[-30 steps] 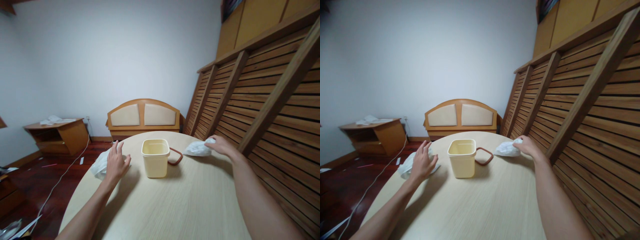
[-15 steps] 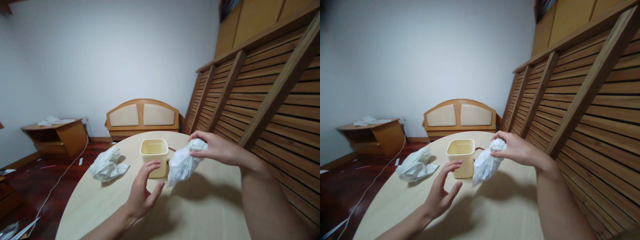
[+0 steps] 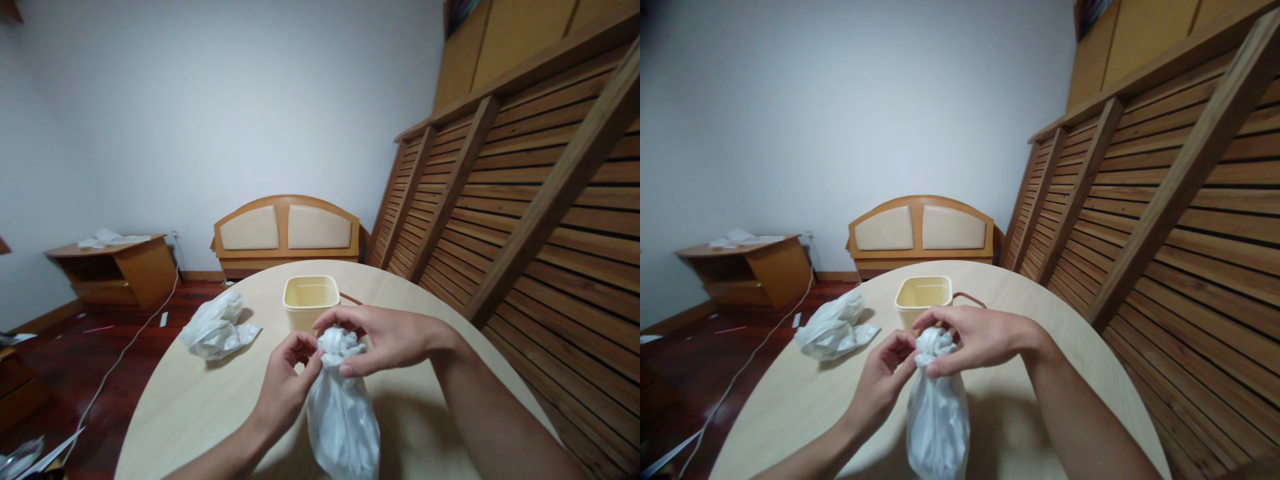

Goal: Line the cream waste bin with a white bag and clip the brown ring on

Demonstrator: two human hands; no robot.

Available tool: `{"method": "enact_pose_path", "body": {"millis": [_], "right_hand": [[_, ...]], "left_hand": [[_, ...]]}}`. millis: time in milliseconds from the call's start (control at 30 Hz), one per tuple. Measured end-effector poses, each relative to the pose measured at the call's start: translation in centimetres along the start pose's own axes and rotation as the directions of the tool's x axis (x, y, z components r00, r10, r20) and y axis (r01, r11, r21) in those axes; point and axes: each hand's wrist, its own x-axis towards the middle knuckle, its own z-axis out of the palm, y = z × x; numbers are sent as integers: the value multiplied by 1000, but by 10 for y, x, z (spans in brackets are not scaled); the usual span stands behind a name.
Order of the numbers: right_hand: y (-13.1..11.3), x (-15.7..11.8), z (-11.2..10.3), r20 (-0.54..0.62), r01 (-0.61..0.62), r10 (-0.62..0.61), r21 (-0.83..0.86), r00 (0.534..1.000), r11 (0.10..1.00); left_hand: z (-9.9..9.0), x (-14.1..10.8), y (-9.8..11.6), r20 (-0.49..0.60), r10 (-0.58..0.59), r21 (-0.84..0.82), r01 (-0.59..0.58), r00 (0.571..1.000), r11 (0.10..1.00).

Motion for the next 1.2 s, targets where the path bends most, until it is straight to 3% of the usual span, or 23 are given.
{"method": "enact_pose_path", "body": {"millis": [133,300,533,667,800,900,1000,1100,1200], "right_hand": [[5,-4,-6,67,-64,55,134,996,989],[12,1,-6,73,-33,21,173,997,984],[8,6,0,-57,13,-18,-93,998,996],[4,8,4,-105,68,-105,-308,989,949],[7,14,6,-187,81,-153,-347,970,934],[9,14,5,-288,18,-101,-277,952,961],[12,8,0,-281,-61,18,-145,960,988],[16,0,-5,-160,-114,115,14,980,993],[20,-4,-6,-1,-96,98,145,995,985]], "left_hand": [[-4,1,-3,-26,-22,0,22,999,1000],[-3,1,-5,-64,-21,-57,18,998,998],[2,2,-9,37,-97,-173,102,995,980],[1,5,-8,93,-159,-134,171,983,976],[3,4,-4,116,-151,-88,161,982,983],[3,1,-2,91,-96,-97,105,991,990],[0,0,-2,-47,-48,-112,42,998,993],[-4,1,0,-166,-13,-134,-10,986,991],[-7,2,0,-169,21,-186,-52,985,981]]}}
